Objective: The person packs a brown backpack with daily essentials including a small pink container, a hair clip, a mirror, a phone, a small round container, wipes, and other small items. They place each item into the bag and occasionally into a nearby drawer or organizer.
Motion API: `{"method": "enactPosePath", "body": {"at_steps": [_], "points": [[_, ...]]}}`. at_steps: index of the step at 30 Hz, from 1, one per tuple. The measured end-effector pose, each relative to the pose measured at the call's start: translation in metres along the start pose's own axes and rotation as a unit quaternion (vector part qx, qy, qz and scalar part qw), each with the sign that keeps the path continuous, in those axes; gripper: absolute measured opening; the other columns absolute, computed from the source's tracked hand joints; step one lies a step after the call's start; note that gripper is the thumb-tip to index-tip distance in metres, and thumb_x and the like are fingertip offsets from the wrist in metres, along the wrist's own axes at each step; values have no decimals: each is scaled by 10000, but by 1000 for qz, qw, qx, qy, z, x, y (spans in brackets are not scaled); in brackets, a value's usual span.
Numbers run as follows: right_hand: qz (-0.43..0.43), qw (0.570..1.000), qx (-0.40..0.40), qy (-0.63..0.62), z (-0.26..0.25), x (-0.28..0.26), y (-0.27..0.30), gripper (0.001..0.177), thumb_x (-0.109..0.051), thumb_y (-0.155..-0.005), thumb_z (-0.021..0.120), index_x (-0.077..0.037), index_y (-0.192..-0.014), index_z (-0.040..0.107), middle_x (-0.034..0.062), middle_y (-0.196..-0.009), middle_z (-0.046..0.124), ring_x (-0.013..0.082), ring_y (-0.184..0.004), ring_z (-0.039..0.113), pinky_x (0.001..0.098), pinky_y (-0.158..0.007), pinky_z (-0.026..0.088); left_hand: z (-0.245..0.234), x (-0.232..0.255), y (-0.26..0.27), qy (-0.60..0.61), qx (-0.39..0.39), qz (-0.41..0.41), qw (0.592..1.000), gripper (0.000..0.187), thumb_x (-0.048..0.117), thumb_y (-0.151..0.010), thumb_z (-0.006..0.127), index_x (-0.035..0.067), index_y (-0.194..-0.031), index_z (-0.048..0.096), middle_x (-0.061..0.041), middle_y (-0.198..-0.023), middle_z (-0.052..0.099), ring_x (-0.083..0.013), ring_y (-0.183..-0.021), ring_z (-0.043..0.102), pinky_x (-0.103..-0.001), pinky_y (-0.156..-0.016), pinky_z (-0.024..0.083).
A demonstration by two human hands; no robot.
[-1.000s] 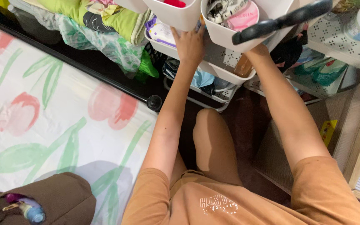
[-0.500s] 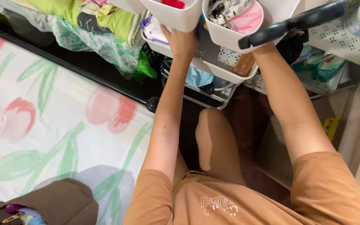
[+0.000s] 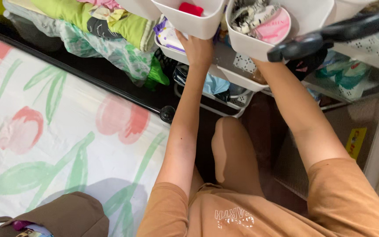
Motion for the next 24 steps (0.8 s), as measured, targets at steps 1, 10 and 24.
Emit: {"method": "enactPosePath", "body": {"at_steps": [1,10,24], "points": [[5,1000,2,2,1,1,4,343,-75,-925,684,6,-1258,675,243,-1175,689,425,-1130,649,523,-988,492,2,0,-1,0,-9,-1,1000,378,146,-892,637,93,-1265,665,-153,-1243,674,-385,-1274,550,-774,-1141,217],[-33,997,25,62,10,-15,75,331,-36,-940,631,17,-1265,670,259,-1188,682,443,-1150,639,537,-1003,479,-46,19,21,54,-27,35,998,484,166,-819,630,177,-1298,697,-118,-1357,610,-350,-1356,450,-714,-1176,177],[39,997,-53,-33,123,73,50,375,-130,-961,583,-14,-1315,629,297,-1262,635,486,-1200,572,564,-998,434,-76,46,80,138,-67,61,986,301,343,-988,636,78,-939,768,-132,-1378,620,-388,-1530,253,-679,-1213,218]]}}
Point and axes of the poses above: each hand's wrist, its own y-axis away from the middle knuckle, its own z-axis out of the palm, x = y × z, the point moved 10 cm from there along -y, towards the middle knuckle
